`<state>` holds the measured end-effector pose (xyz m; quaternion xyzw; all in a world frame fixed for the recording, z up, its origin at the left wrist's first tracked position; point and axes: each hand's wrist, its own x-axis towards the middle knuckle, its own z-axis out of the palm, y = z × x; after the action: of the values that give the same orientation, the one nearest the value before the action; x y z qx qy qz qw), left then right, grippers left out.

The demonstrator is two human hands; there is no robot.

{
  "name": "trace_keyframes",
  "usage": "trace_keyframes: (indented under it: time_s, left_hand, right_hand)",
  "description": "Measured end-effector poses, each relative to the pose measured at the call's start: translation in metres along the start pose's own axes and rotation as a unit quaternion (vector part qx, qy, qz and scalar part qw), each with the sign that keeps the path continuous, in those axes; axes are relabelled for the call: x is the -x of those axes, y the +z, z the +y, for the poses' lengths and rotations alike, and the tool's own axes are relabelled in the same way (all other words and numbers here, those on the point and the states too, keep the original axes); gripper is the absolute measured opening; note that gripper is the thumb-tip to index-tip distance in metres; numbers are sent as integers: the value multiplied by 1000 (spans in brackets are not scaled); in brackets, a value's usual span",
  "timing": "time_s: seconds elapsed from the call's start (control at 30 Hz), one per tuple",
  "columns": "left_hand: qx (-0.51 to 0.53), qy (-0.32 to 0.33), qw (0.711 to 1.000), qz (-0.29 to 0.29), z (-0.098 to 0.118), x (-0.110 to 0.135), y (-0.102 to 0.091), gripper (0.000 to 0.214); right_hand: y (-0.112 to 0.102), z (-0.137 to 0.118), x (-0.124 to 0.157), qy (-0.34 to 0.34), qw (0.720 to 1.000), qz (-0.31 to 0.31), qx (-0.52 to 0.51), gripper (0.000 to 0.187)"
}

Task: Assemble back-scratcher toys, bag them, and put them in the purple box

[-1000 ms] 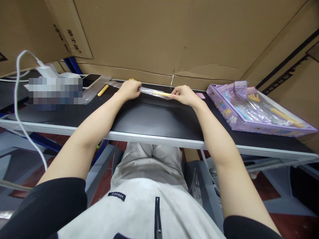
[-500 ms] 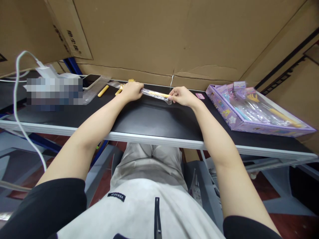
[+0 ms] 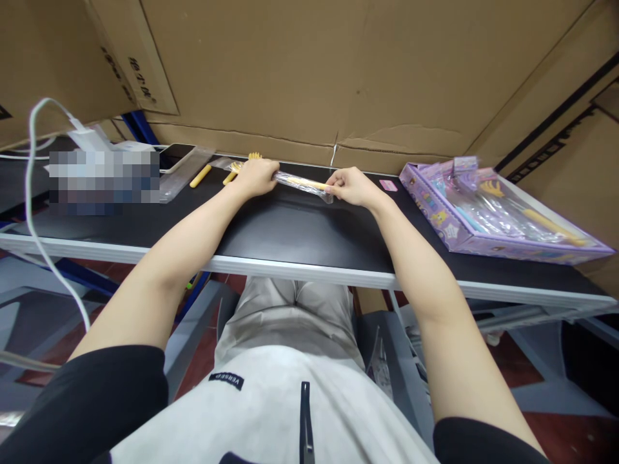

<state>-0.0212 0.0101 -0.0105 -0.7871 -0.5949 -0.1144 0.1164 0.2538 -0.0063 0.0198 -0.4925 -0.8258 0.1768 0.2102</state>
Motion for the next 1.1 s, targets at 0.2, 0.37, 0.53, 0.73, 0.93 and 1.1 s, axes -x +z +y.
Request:
trace_keyframes:
  time_s: [0.2, 0.37, 0.53, 0.73, 0.93, 1.1]
  left_hand:
    - [6, 2, 1000, 1, 0, 0, 0, 35]
    - [9, 13, 1000, 11, -3, -2, 5, 34]
    - [13, 31, 999, 20, -2, -4, 12, 37]
    - [15, 66, 997, 24, 0, -9, 23, 37]
    - [41, 84, 995, 42, 3, -12, 28, 41]
    - [-14, 95, 994, 53, 14, -10, 25, 43]
  right_hand:
    - [0, 0, 0, 0, 1000, 7, 7, 27]
    - [1, 4, -2, -11, 1000, 4, 10, 34]
    - [3, 3, -2, 0, 1000, -3, 18, 33]
    - [3, -1, 2, -1, 1000, -7, 27, 24]
    - [1, -17, 10, 30, 998, -38, 48, 16]
    - [-1, -39, 19, 55, 991, -82, 93, 12]
